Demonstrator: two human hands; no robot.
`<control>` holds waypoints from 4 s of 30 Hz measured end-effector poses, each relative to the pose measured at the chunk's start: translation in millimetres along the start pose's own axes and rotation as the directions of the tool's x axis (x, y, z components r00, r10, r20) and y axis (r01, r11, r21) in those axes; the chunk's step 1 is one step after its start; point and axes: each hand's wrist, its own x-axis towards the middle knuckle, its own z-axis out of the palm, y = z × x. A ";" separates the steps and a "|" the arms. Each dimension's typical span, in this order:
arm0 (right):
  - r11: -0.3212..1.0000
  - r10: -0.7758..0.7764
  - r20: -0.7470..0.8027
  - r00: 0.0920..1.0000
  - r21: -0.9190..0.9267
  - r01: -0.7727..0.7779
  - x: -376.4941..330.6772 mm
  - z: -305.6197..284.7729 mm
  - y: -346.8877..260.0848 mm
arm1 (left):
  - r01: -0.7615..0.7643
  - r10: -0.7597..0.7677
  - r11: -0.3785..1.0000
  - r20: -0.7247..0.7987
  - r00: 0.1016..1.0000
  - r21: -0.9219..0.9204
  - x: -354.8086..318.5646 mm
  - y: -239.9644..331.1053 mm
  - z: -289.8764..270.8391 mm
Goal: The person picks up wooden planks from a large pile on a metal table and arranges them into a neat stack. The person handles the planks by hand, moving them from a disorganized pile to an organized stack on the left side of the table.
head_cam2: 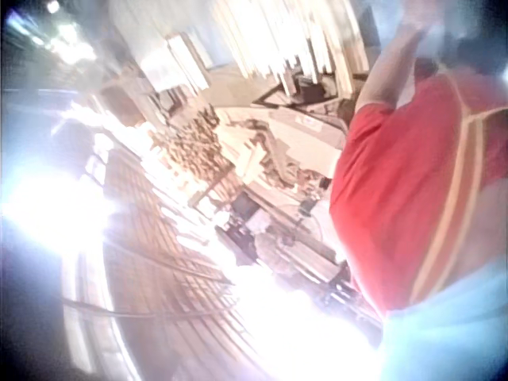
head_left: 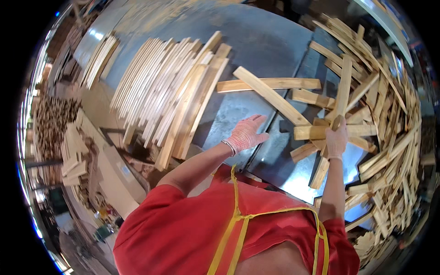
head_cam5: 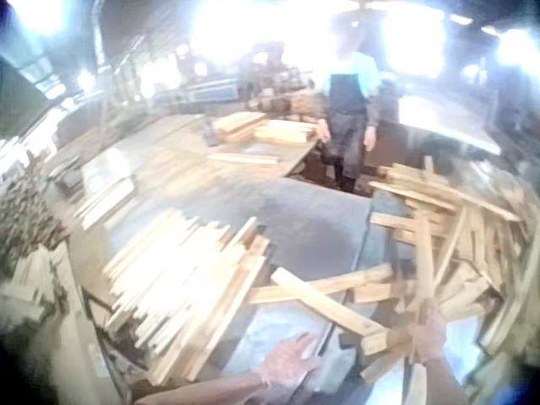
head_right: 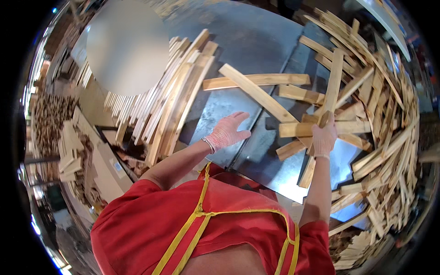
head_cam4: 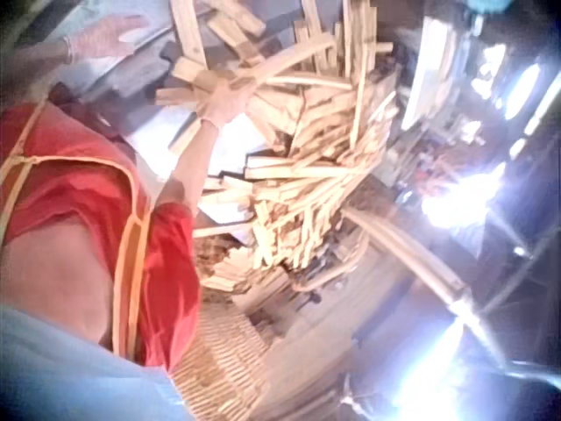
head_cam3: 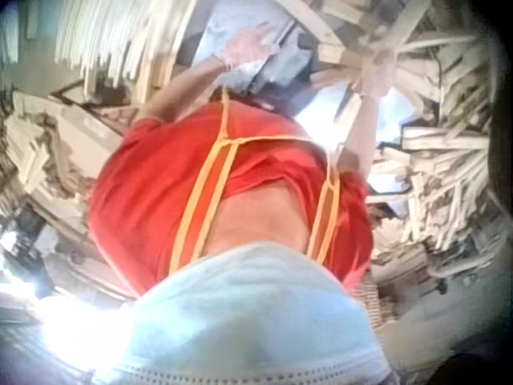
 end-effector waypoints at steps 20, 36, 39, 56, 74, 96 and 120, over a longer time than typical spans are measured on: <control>0.789 -0.027 0.638 0.769 0.487 -0.376 68.4 72.1 -40.0 | 0.450 0.026 0.720 -0.669 0.743 0.528 -110.8 -167.0 -22.4; 0.906 -0.169 0.523 0.835 0.416 -0.078 -133.2 232.8 -224.1 | 0.263 -0.009 0.863 -0.509 0.861 0.431 -109.7 -116.4 -26.0; 0.780 -0.214 0.550 0.807 0.594 -0.198 -133.1 259.7 -214.3 | 0.362 -0.178 0.754 -0.359 0.916 0.548 -134.7 -186.0 -42.0; 0.400 -0.780 0.244 0.576 -0.514 0.759 7.0 242.2 -228.5 | 0.397 -0.352 0.847 -0.188 0.917 0.354 -168.8 -243.2 -136.4; 0.878 -0.240 0.595 0.767 0.471 -0.091 29.1 193.6 -124.9 | 0.265 -0.307 0.934 -0.155 0.939 -0.240 -75.5 -93.8 -32.9; 0.803 -0.131 0.691 0.711 0.495 -0.333 -158.1 238.6 -237.1 | 0.406 -0.409 0.909 -0.012 0.913 -0.093 -175.8 -167.3 -87.9; 0.811 -0.284 0.767 0.575 0.512 -0.283 -183.0 280.2 -261.7 | 0.668 -0.693 0.712 -0.366 0.621 -0.216 -190.0 -331.1 -209.5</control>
